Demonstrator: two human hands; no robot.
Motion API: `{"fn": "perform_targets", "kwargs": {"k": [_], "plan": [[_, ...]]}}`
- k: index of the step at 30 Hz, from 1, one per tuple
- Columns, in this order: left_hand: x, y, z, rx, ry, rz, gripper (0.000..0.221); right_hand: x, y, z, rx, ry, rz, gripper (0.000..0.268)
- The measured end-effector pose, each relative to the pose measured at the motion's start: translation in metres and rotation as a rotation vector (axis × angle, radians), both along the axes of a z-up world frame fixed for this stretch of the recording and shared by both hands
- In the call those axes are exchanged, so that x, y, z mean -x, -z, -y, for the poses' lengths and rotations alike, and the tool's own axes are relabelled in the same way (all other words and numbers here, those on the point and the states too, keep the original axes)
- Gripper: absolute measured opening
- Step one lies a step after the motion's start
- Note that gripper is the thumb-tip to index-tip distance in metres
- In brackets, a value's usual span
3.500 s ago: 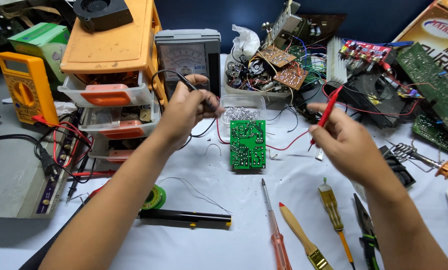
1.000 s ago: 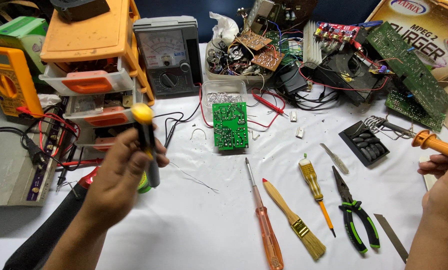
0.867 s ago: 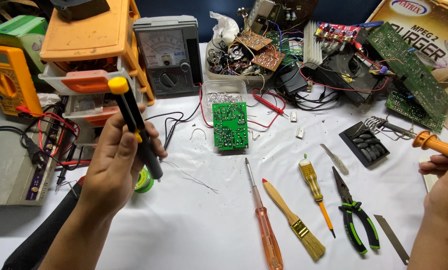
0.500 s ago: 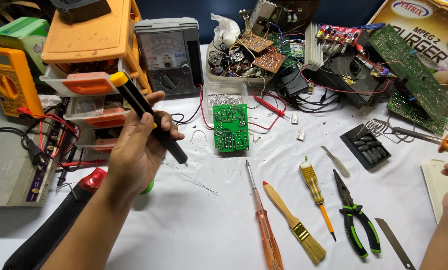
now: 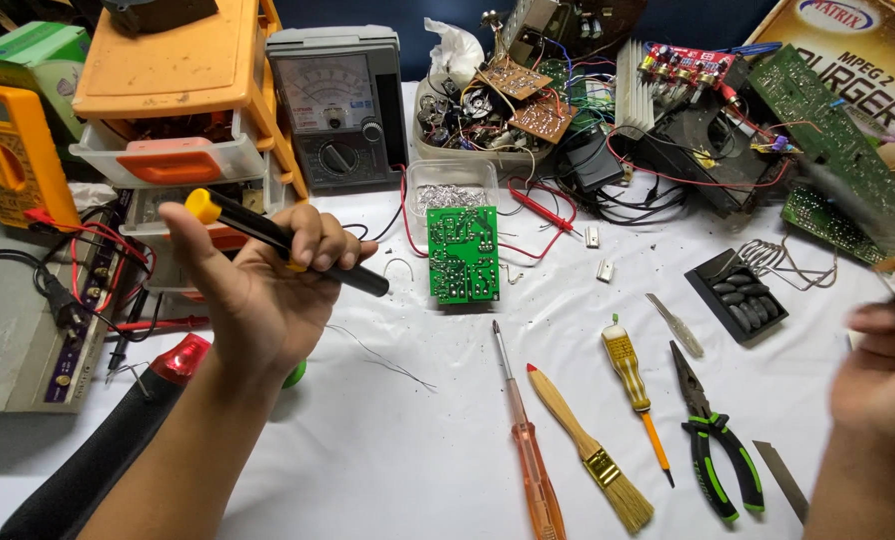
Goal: Desoldering components from a printed circuit board using a soldering iron and solder sucker at a repair bench.
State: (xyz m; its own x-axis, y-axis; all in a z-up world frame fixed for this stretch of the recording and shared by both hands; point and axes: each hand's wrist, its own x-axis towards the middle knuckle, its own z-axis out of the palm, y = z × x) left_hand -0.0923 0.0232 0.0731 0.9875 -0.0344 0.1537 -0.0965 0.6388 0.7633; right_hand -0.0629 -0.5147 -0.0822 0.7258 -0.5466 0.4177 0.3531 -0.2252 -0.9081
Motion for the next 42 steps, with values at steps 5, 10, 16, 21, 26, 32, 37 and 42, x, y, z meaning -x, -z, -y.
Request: {"fn": "perform_targets", "kwargs": {"k": [5,10,16,21,26,32,37,42], "plan": [[-0.003,-0.008,0.002,0.059,-0.072,-0.026,0.056,0.029,-0.108,-0.179,-0.173,-0.174,0.084,0.043],[-0.012,-0.008,0.005,0.049,-0.089,0.134,0.035,0.014,-0.112,-0.225,-0.374,-0.513,-0.007,0.030],[-0.022,0.007,0.002,-0.037,-0.108,0.270,0.016,0.006,-0.094,-0.243,-0.424,-0.603,-0.064,0.025],[-0.032,0.016,-0.001,-0.062,-0.160,0.257,0.013,0.008,-0.087,-0.248,-0.418,-0.537,-0.143,0.031],[-0.046,0.019,-0.002,-0.097,-0.170,0.240,0.019,0.005,-0.092,-0.243,-0.404,-0.540,-0.129,0.026],[-0.074,0.000,0.006,-0.437,-0.185,0.513,0.015,-0.012,-0.103,-0.240,-0.449,-0.508,-0.051,0.034],[-0.099,-0.012,0.025,-0.625,-0.312,0.715,0.039,-0.014,-0.091,-0.242,-0.449,-0.545,-0.045,0.029],[-0.099,0.008,0.031,-0.630,-0.113,0.677,0.039,-0.010,-0.078,-0.236,-0.435,-0.547,-0.074,0.023]]}}
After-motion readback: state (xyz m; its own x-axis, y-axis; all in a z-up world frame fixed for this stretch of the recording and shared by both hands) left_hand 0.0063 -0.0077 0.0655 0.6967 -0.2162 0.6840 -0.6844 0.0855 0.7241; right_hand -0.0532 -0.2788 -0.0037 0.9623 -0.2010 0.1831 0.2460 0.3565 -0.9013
